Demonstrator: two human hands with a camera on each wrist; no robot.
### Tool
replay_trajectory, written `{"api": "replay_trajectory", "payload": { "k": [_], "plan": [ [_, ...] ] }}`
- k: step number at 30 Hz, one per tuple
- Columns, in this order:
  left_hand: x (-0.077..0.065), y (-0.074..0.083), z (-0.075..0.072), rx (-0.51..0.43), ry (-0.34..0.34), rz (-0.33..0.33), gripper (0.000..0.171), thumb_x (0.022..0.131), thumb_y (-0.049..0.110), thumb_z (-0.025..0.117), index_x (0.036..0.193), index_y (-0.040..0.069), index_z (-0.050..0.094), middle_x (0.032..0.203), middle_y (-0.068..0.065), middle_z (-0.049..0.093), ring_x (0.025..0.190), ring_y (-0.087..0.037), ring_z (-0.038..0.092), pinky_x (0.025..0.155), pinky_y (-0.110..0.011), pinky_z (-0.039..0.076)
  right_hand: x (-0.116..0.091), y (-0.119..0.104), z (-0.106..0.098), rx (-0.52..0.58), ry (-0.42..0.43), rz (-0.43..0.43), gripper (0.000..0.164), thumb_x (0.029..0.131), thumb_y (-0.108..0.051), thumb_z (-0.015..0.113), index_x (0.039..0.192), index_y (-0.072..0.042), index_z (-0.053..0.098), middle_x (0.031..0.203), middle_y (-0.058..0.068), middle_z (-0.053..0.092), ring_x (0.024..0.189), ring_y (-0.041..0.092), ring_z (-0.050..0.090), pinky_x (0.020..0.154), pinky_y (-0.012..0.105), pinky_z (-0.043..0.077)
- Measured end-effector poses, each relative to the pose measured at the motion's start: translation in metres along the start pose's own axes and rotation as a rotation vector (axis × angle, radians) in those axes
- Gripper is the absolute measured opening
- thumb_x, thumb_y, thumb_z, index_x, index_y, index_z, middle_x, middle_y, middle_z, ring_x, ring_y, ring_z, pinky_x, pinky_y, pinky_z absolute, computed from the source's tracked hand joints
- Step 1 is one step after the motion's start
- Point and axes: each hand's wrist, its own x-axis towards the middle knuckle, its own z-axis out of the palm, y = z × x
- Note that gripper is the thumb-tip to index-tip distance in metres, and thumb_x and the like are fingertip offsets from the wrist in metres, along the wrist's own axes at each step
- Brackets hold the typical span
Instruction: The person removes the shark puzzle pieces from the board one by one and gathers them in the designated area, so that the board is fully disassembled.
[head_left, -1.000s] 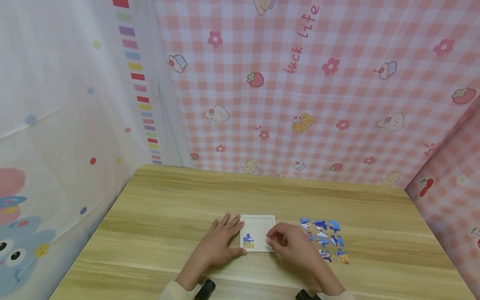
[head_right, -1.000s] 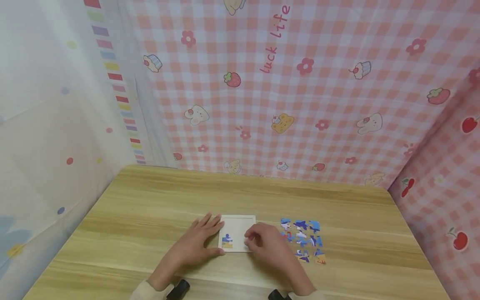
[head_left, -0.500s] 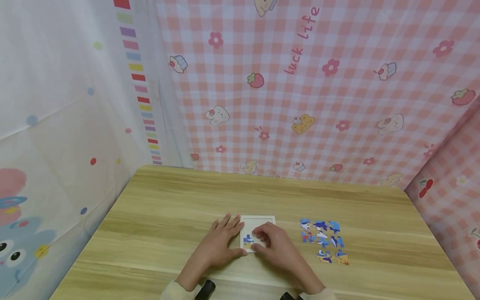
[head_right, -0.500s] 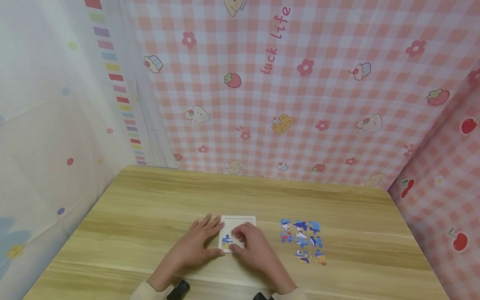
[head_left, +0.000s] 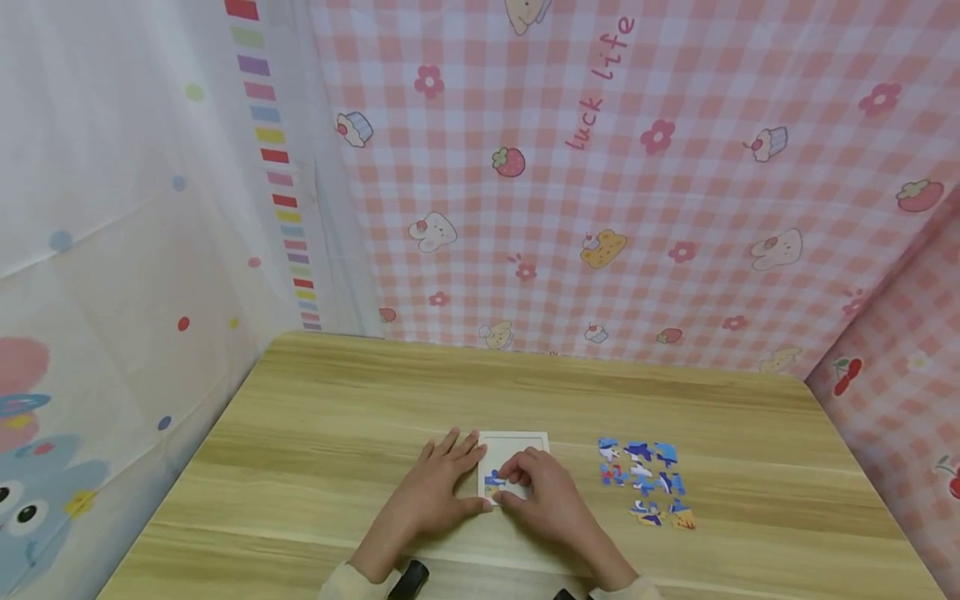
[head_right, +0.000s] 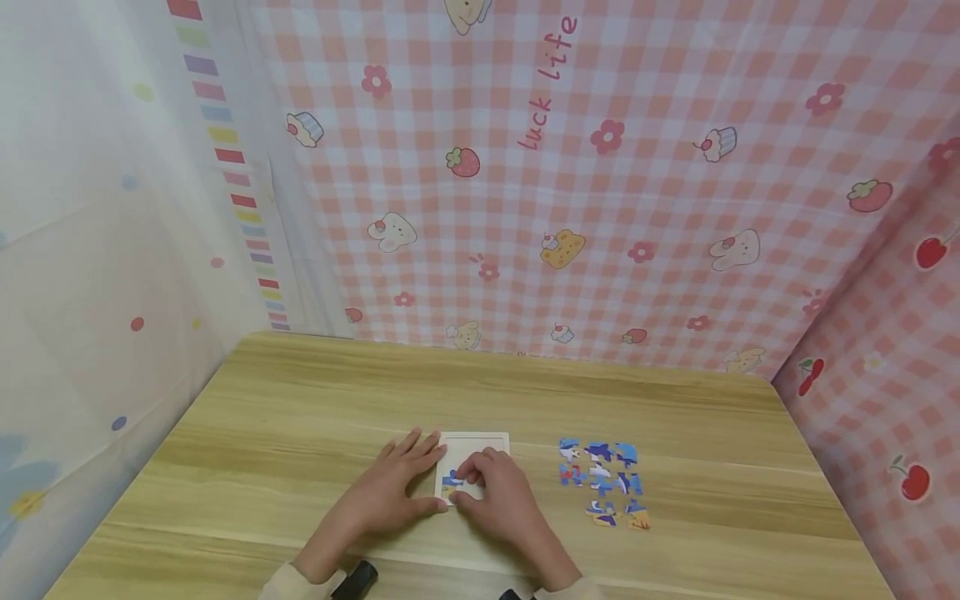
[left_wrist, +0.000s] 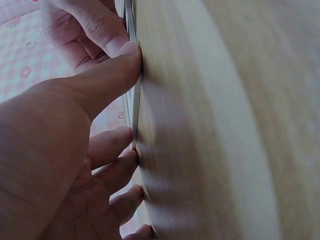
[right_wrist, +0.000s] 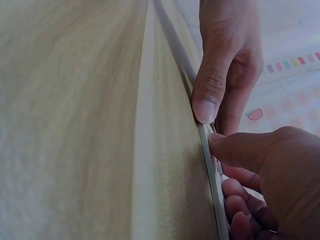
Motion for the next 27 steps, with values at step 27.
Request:
{"api": "replay_trajectory", "payload": {
  "k": [27],
  "plan": [
    [0.0005, -0.0023, 0.0004, -0.001, 0.0, -0.001, 0.081, 0.088, 0.053, 0.074, 0.154, 0.012, 0.048, 0.167, -0.006, 0.035, 0.158, -0.037, 0.022, 0.128, -0.062, 0.017, -0.0071, 0.0034, -0.0024, 0.235, 0.035, 0.064, 0.014, 0.088, -0.014, 0.08, 0.091, -0.021, 0.069, 0.079, -0.01, 0.069, 0.068, 0.001, 0.056, 0.061, 0.018, 0.048]
  ]
}}
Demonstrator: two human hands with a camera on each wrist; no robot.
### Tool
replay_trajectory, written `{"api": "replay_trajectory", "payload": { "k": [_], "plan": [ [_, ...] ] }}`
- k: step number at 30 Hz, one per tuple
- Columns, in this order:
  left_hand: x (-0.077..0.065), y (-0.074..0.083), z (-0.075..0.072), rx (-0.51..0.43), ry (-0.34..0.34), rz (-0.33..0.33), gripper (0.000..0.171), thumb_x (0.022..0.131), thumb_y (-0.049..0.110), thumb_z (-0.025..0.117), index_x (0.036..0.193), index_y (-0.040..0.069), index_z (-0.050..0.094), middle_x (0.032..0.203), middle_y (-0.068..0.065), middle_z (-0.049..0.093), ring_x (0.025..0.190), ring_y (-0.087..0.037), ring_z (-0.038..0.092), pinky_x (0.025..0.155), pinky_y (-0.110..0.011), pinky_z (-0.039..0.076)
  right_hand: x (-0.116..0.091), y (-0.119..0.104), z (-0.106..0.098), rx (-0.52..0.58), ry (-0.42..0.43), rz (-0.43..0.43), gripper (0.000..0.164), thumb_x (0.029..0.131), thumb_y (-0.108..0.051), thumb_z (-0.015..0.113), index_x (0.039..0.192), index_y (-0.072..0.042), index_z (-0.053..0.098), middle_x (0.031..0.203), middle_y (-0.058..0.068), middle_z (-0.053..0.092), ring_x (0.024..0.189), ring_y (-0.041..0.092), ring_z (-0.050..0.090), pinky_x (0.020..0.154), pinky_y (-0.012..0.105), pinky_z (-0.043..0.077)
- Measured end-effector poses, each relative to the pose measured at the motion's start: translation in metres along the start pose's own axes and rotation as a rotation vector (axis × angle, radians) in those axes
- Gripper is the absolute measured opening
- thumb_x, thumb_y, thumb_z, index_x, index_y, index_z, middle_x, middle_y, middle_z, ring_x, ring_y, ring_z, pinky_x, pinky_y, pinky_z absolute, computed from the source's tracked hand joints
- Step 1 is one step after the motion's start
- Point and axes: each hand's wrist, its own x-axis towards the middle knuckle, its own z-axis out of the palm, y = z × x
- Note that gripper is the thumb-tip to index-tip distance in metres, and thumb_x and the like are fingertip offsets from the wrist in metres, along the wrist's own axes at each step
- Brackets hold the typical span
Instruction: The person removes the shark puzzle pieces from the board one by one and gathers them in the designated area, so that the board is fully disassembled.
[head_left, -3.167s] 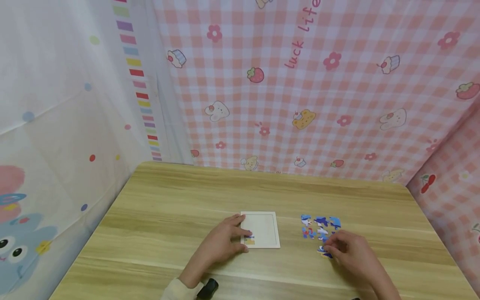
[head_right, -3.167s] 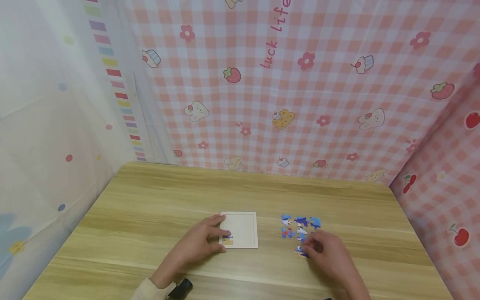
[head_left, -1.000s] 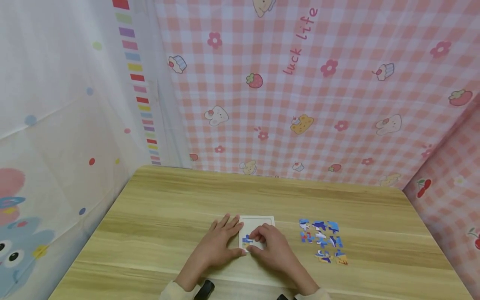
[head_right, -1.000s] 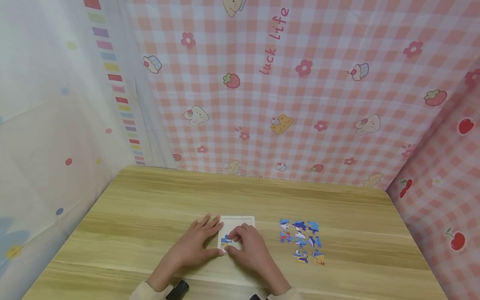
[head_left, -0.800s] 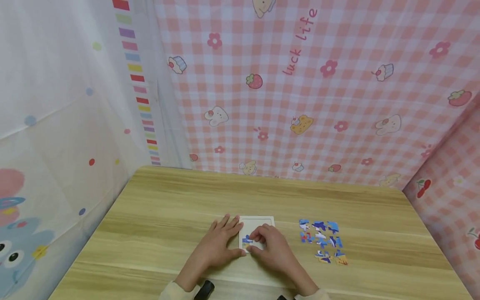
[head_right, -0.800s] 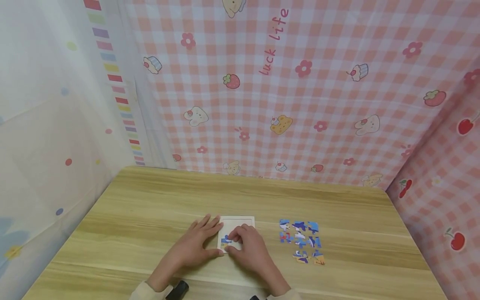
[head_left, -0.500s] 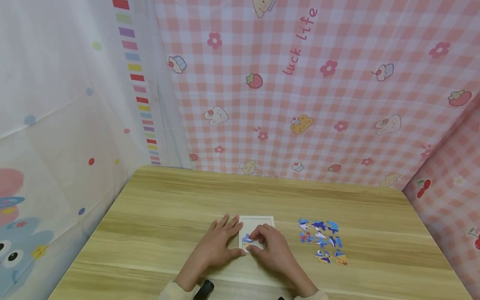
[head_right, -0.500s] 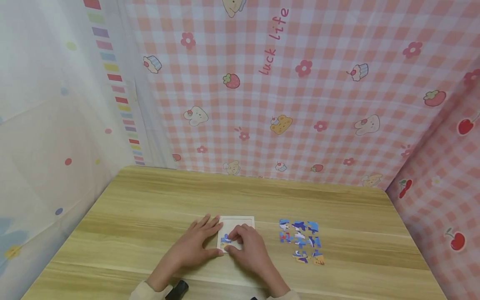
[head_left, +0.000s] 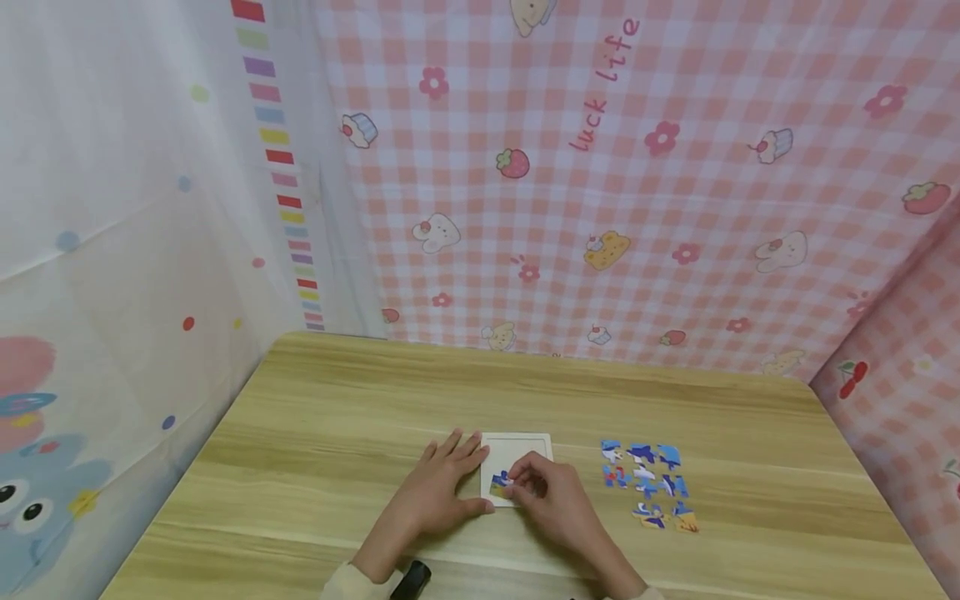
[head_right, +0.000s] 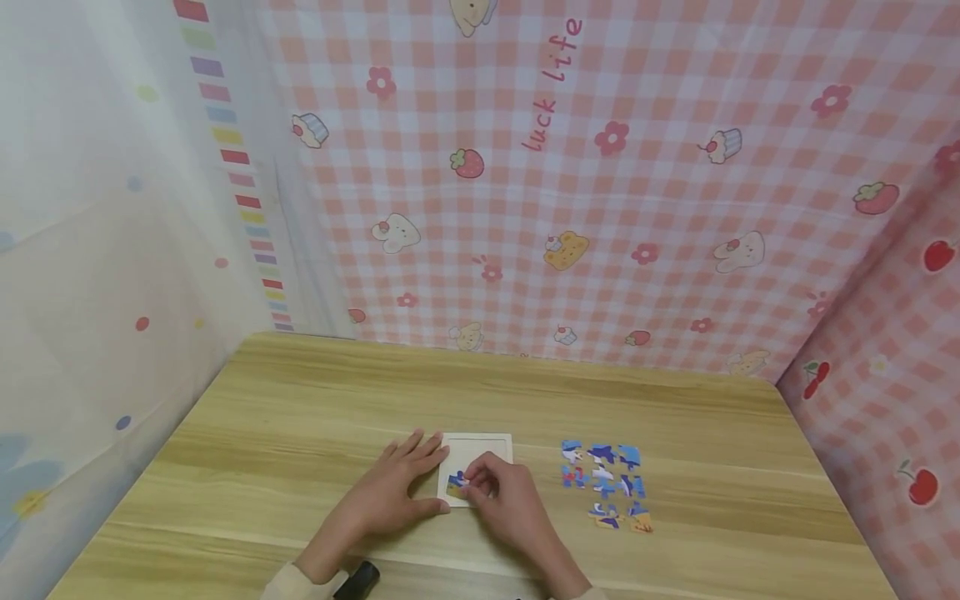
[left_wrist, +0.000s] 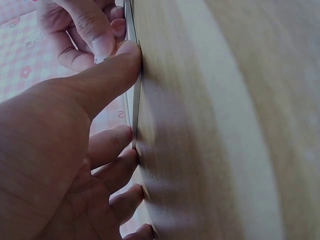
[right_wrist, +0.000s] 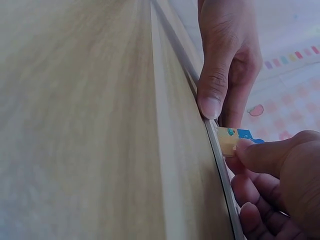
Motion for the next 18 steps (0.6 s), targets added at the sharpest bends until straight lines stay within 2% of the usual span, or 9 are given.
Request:
{"api": "replay_trajectory", "payload": {
  "k": [10, 18],
  "plan": [
    [-0.001, 0.002, -0.001, 0.002, -0.003, 0.004, 0.081, 0.089, 0.052, 0.074, 0.154, 0.012, 0.048, 0.167, -0.007, 0.035, 0.158, -0.038, 0.022, 0.128, -0.063, 0.018, -0.005, 0.001, -0.01, 0.032, 0.013, 0.057, 0.009, 0.089, -0.015, 0.079, 0.09, -0.019, 0.071, 0.077, -0.008, 0.068, 0.064, 0.004, 0.055, 0.057, 0.018, 0.046],
    [-0.001, 0.002, -0.001, -0.001, -0.002, 0.0, 0.081, 0.089, 0.051, 0.074, 0.154, 0.012, 0.048, 0.167, -0.007, 0.035, 0.158, -0.038, 0.023, 0.127, -0.063, 0.018, -0.012, 0.002, -0.022, 0.011, 0.021, 0.119, 0.012, 0.09, -0.016, 0.078, 0.091, -0.024, 0.07, 0.079, -0.01, 0.069, 0.067, 0.006, 0.058, 0.062, 0.019, 0.05]
  ]
}}
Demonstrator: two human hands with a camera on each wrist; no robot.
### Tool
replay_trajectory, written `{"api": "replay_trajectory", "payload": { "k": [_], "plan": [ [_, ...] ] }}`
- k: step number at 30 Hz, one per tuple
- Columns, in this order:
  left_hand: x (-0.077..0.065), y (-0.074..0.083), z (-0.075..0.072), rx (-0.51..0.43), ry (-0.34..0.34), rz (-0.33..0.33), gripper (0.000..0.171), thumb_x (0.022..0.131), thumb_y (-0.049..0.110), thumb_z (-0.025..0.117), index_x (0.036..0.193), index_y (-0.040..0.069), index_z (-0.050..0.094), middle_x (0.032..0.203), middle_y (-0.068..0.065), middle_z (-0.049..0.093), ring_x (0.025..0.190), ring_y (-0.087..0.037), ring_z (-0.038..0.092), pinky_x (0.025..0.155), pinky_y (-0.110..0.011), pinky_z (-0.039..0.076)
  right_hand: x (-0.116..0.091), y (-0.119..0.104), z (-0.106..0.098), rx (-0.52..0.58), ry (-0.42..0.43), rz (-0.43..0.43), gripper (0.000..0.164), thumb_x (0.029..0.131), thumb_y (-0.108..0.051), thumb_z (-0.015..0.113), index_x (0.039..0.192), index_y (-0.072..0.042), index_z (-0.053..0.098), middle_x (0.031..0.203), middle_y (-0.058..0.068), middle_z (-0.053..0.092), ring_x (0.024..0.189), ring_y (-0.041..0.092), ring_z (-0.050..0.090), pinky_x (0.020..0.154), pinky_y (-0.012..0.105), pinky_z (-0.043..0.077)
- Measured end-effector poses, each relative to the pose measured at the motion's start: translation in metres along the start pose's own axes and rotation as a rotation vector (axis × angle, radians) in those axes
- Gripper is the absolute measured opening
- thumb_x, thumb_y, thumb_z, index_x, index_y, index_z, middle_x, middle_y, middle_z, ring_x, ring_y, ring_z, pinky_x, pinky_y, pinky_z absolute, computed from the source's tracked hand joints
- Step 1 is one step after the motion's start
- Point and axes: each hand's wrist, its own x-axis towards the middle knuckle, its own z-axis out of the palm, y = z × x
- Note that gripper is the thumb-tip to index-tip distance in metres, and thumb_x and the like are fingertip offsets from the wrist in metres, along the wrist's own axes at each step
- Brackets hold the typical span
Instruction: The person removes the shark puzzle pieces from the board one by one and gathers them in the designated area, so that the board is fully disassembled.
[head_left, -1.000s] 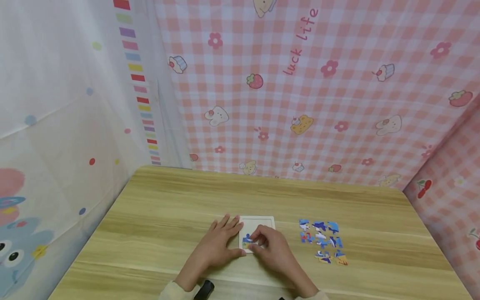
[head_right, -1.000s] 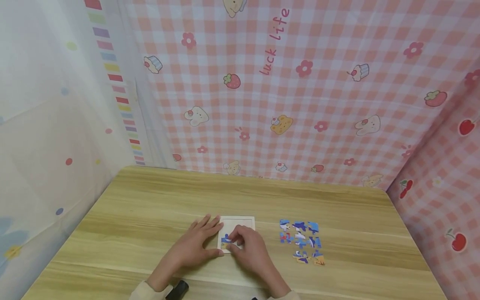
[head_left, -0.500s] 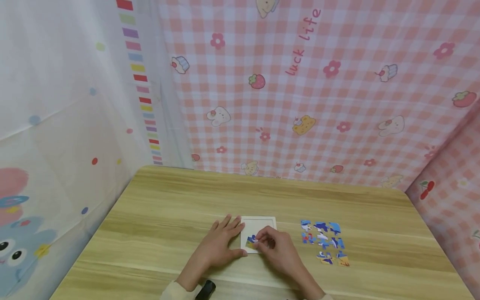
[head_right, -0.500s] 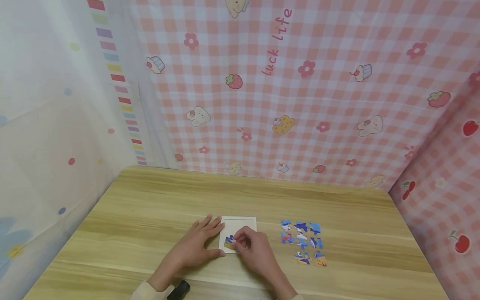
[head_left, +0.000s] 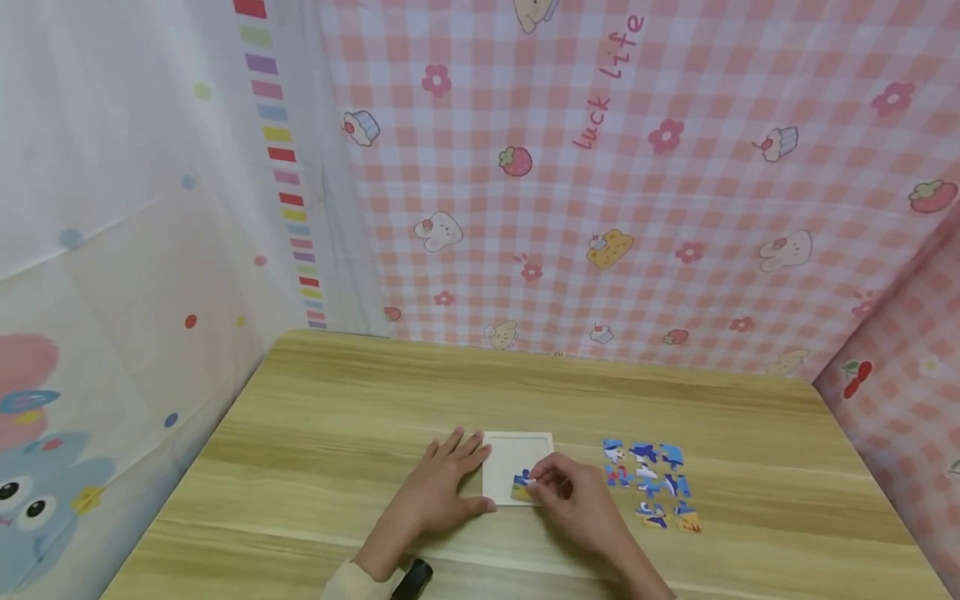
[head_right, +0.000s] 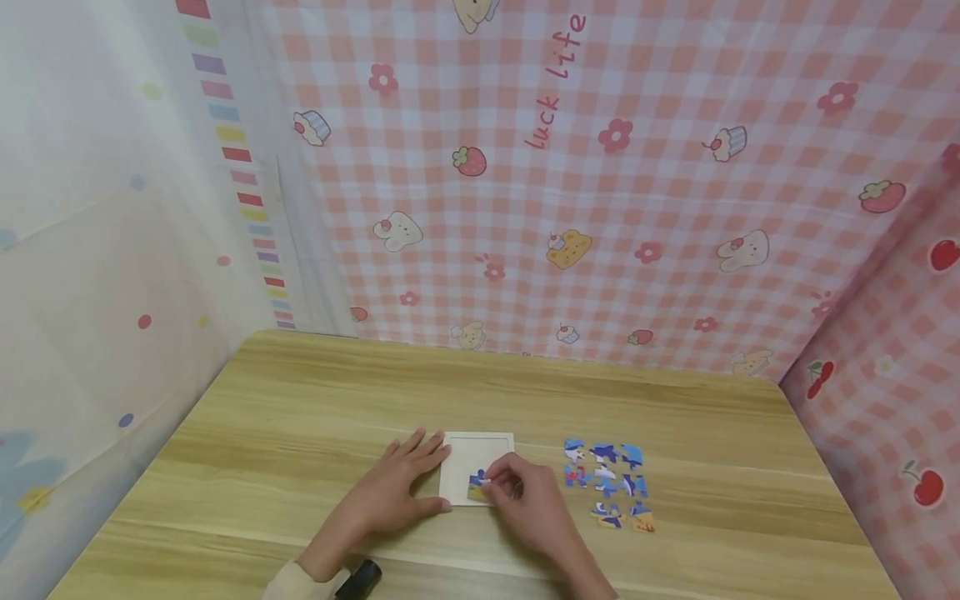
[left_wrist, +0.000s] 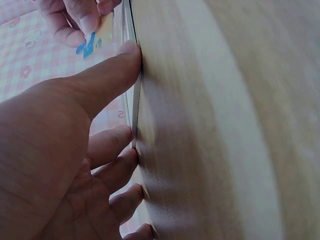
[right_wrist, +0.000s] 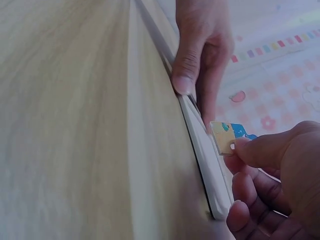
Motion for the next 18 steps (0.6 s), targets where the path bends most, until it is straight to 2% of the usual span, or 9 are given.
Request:
{"api": "replay_trajectory", "payload": {
  "k": [4, 18],
  "plan": [
    [0.0, 0.0, 0.0, -0.003, -0.004, -0.006, 0.081, 0.089, 0.051, 0.074, 0.154, 0.012, 0.048, 0.167, -0.006, 0.034, 0.158, -0.037, 0.022, 0.128, -0.063, 0.017, -0.003, 0.001, -0.009, -0.01, 0.019, 0.035, 0.013, 0.091, -0.015, 0.077, 0.091, -0.025, 0.069, 0.079, -0.01, 0.067, 0.068, 0.007, 0.058, 0.062, 0.019, 0.049],
    [-0.001, 0.001, 0.0, -0.01, -0.015, -0.006, 0.081, 0.089, 0.049, 0.075, 0.155, 0.012, 0.046, 0.168, -0.006, 0.034, 0.159, -0.037, 0.021, 0.128, -0.063, 0.015, -0.013, 0.013, -0.039, -0.022, 0.051, 0.073, 0.014, 0.09, -0.014, 0.078, 0.092, -0.024, 0.07, 0.079, -0.007, 0.068, 0.068, 0.008, 0.058, 0.062, 0.02, 0.05]
  ]
}}
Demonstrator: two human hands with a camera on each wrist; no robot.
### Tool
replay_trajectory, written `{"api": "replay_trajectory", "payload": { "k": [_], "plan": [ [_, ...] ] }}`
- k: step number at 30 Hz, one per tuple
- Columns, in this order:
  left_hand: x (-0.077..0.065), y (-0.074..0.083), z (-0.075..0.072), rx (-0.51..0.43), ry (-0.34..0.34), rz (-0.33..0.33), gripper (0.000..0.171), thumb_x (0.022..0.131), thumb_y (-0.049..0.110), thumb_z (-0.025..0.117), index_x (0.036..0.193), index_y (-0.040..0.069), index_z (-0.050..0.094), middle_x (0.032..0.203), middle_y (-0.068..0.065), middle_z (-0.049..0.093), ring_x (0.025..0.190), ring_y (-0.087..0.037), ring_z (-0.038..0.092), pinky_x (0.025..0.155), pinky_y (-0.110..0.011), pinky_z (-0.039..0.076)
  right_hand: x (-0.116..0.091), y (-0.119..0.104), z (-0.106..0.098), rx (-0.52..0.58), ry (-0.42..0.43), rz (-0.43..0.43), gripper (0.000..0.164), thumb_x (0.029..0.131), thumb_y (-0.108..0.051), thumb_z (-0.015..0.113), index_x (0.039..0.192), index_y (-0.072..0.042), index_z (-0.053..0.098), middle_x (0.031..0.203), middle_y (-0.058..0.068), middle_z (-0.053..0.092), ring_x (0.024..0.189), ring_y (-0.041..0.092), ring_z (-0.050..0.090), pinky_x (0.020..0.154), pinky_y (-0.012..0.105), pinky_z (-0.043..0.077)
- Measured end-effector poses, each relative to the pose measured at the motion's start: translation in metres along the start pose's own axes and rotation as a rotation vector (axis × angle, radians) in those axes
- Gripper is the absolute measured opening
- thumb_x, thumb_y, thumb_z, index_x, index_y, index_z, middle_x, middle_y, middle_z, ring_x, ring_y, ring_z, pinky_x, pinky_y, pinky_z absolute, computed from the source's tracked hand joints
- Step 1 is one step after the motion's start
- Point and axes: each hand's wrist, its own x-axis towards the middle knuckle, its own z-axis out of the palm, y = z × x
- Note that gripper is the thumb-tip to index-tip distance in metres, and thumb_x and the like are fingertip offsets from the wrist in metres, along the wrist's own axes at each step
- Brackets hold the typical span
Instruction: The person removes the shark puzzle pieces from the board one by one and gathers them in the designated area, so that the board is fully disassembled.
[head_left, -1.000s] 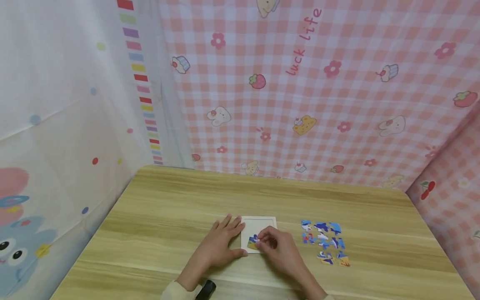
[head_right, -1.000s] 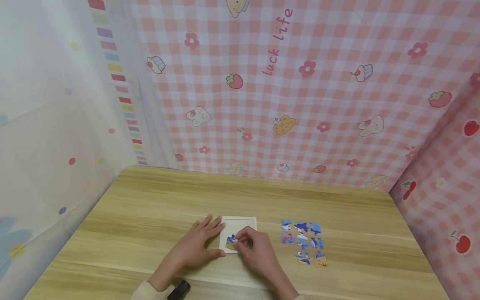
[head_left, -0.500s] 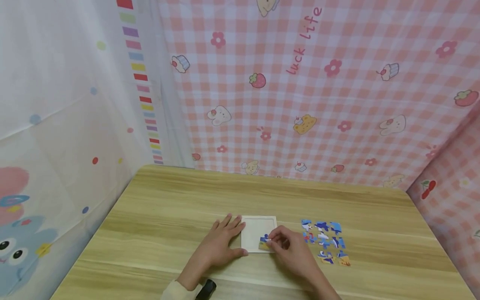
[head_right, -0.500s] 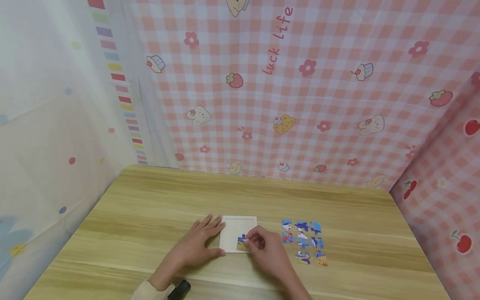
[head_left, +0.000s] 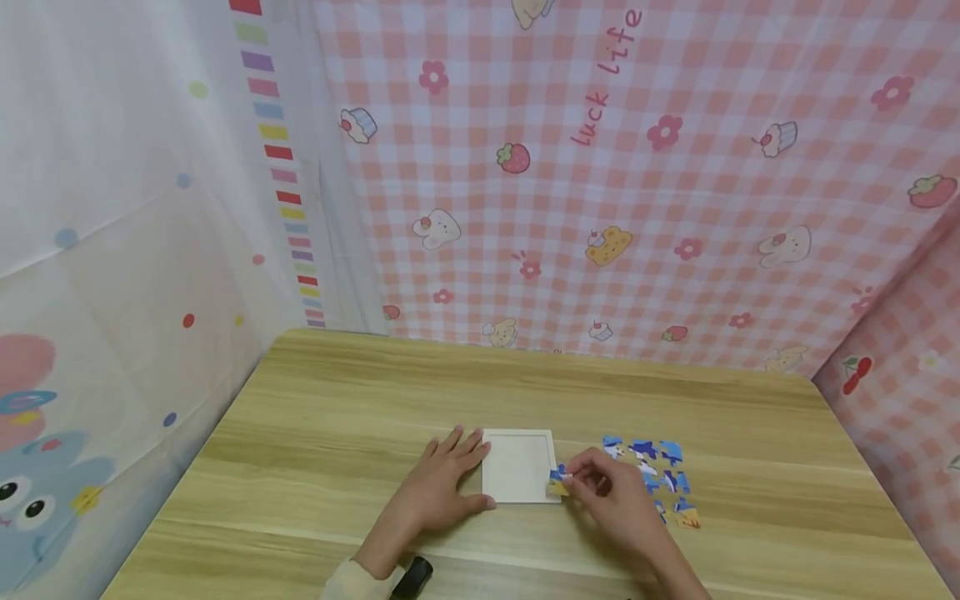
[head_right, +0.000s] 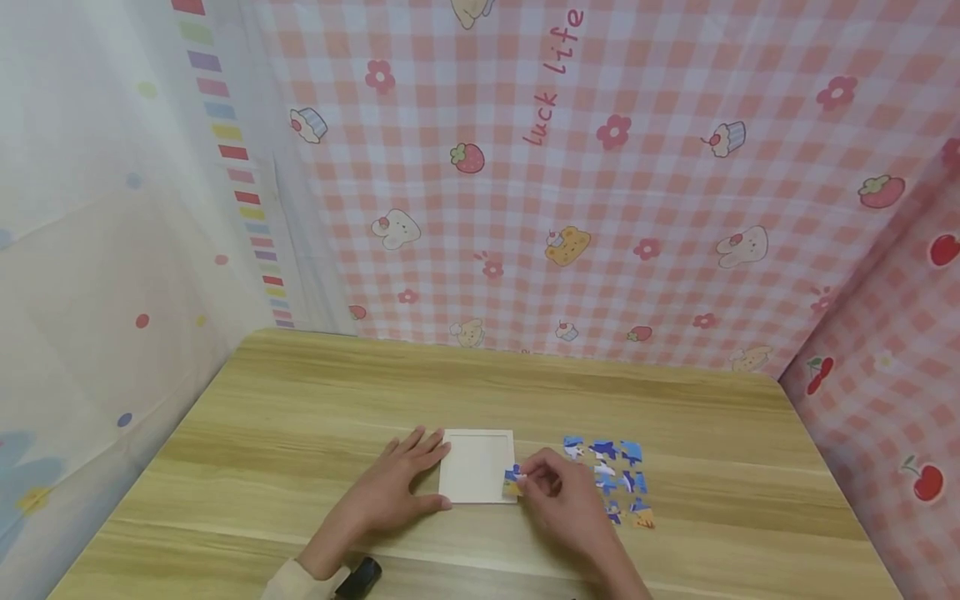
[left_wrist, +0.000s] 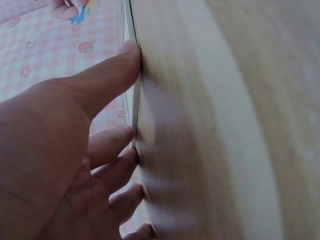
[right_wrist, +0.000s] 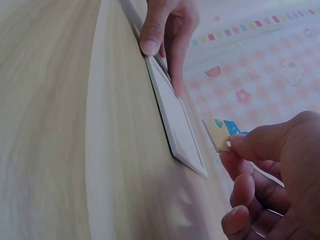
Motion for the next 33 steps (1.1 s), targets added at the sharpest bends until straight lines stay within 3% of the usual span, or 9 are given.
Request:
{"api": "replay_trajectory", "payload": {
  "k": [14, 21, 33],
  "plan": [
    [0.002, -0.002, 0.001, 0.008, 0.003, 0.002, 0.082, 0.088, 0.051, 0.075, 0.155, 0.012, 0.046, 0.168, -0.006, 0.034, 0.159, -0.036, 0.021, 0.128, -0.063, 0.017, -0.013, 0.019, -0.025, 0.013, 0.069, -0.039, 0.011, 0.091, -0.013, 0.078, 0.093, -0.02, 0.069, 0.078, -0.005, 0.068, 0.062, 0.004, 0.053, 0.054, 0.019, 0.046],
    [0.002, -0.002, 0.001, 0.017, 0.004, 0.002, 0.082, 0.089, 0.052, 0.074, 0.155, 0.013, 0.046, 0.168, -0.006, 0.034, 0.159, -0.036, 0.022, 0.128, -0.063, 0.018, -0.018, 0.029, -0.036, -0.048, 0.085, -0.001, 0.008, 0.091, -0.017, 0.077, 0.094, -0.02, 0.071, 0.079, -0.005, 0.067, 0.064, 0.004, 0.053, 0.054, 0.019, 0.046],
    [0.003, -0.003, 0.002, 0.02, -0.004, -0.003, 0.083, 0.089, 0.053, 0.074, 0.155, 0.013, 0.046, 0.168, -0.006, 0.033, 0.159, -0.036, 0.021, 0.128, -0.063, 0.017, -0.026, 0.046, -0.046, -0.119, 0.116, -0.019, 0.01, 0.09, -0.013, 0.078, 0.091, -0.019, 0.07, 0.075, -0.007, 0.064, 0.061, 0.001, 0.05, 0.053, 0.019, 0.043]
  ]
}}
